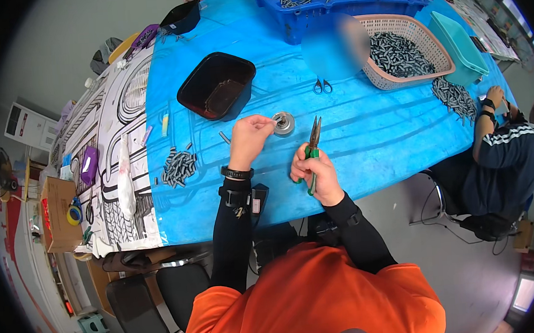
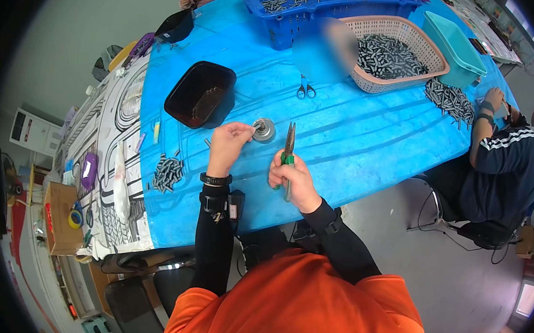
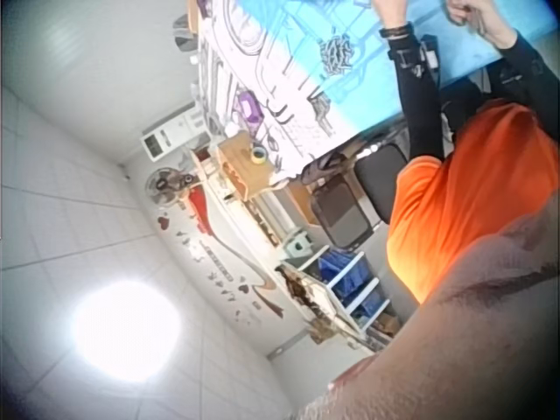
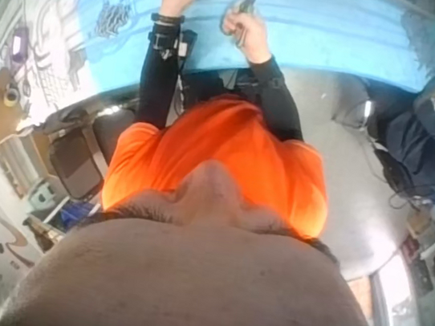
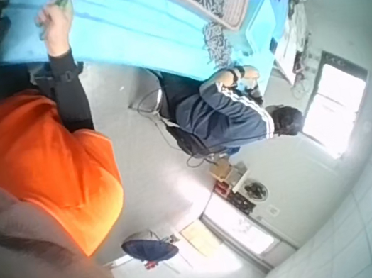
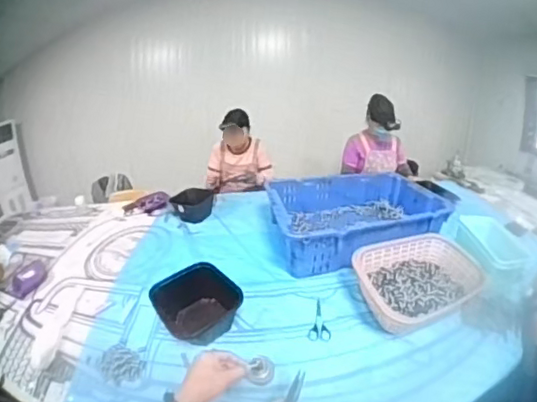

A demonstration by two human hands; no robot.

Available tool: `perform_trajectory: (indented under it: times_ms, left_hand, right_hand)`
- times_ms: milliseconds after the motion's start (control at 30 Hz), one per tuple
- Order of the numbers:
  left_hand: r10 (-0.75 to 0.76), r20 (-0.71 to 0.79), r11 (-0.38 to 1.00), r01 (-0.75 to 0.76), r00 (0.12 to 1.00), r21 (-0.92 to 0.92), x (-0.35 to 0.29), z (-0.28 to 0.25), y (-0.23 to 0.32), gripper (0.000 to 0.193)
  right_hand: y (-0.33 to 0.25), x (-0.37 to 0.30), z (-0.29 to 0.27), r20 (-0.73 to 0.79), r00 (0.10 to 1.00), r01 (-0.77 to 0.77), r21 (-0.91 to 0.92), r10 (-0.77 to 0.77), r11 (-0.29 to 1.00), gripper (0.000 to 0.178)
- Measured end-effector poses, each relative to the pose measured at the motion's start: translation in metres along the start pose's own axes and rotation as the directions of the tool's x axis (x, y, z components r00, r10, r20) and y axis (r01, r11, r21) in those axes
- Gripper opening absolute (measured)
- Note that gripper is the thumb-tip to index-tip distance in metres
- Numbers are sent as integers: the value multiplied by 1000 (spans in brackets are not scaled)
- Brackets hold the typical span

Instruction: Assembling small metal eyelets or tips for shoe manufacturing using pliers.

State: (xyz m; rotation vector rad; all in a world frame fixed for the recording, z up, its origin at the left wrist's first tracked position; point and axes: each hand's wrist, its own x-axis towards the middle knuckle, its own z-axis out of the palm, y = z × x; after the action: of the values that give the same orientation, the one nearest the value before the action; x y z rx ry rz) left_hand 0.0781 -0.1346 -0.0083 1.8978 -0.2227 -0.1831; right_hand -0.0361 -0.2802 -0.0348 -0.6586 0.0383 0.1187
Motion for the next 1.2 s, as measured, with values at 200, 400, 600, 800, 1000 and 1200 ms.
perform_trajectory:
  times_ms: [200,400,600,800,1000,1200]
  left_hand:
    - [-59,27,994,62,998,-94,1,0,0,13]
    - [-105,53,978,113,993,-178,3,1,-2,13]
    - [-112,56,977,120,992,-177,5,0,-4,13]
    - [-105,45,977,111,993,-181,6,1,-3,13]
    - [-85,20,984,87,996,-154,6,2,-3,13]
    - [-62,-3,994,61,998,-95,-1,0,3,13]
  right_hand:
    - [0,-1,0,-1,1000,7,-25,-7,1000,10]
    - [-1,-2,2,-6,1000,5,-49,-5,999,10]
    - [-1,-1,2,-5,1000,10,-57,-10,998,11]
    - [-1,-1,1,-4,1000,10,-55,-10,998,11]
    - [-1,-1,2,0,1000,8,-62,-8,998,11]
    - [1,0,0,25,1000,5,-76,-3,997,11]
